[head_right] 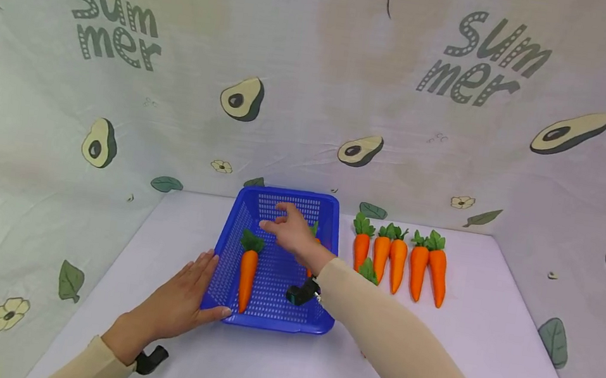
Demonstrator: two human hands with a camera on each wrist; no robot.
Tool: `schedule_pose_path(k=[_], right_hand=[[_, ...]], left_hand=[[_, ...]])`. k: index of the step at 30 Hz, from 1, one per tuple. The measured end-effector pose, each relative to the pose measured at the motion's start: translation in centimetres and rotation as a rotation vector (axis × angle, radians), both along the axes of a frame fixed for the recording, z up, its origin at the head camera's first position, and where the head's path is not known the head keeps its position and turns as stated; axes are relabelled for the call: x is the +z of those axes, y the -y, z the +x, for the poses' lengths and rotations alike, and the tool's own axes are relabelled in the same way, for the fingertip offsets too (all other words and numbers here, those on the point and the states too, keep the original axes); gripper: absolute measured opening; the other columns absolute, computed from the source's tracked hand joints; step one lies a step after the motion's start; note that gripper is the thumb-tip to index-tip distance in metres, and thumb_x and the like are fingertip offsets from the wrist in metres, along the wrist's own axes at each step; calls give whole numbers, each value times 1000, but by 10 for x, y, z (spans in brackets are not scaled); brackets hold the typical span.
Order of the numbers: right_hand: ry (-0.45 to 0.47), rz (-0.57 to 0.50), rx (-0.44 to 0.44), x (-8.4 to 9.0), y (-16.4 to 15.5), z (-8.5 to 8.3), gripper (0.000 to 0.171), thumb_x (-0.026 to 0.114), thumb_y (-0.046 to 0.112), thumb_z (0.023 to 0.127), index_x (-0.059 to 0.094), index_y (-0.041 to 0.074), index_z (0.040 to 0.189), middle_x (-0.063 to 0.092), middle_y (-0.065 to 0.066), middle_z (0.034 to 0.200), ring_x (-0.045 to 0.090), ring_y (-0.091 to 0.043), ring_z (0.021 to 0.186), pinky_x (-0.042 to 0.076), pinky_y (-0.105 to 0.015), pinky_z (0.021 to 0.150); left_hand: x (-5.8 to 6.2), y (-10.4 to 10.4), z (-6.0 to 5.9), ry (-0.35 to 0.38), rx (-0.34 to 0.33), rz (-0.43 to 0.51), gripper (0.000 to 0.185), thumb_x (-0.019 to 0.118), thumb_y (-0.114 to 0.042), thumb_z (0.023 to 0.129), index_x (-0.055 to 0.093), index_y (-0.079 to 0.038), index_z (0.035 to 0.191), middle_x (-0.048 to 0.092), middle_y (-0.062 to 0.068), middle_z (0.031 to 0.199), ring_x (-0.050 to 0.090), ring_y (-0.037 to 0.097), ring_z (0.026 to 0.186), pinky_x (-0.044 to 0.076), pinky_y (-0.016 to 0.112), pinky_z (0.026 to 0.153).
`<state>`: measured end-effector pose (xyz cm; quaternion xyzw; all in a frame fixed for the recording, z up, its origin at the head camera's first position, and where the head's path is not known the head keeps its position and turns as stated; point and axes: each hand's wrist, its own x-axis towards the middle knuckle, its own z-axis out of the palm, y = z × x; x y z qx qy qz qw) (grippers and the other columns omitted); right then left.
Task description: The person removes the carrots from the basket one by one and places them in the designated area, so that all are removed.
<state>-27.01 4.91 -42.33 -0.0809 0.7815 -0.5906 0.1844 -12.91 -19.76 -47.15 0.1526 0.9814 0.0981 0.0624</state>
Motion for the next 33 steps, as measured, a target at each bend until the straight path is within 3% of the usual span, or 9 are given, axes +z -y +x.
schedule_pose_path(k=[14,26,33], right_hand=[[183,3,69,-44,22,-8,69,73,26,102,40,7,159,54,-24,150,55,-45,138,51,-61,109],[219,-20,121,-54,21,-6,78,76,27,100,34,7,163,51,-25,151,55,-44,138,51,-62,109],[253,-63,108,-64,24,-7,77,76,25,99,35,7,163,49,-26,154,55,-44,139,53,-62,107]], left_hand=[[0,2,-1,-13,-13,-11,120,46,-86,92,13,1,168,14,22,176,17,38,163,20,55,131],[-5,-1,-5,-33,0,-12,120,45,-87,91,15,0,168,15,21,176,18,37,163,21,55,131],[-4,1,-6,-18,0,-6,120,46,-86,92,15,1,168,14,21,176,19,37,163,20,54,131]])
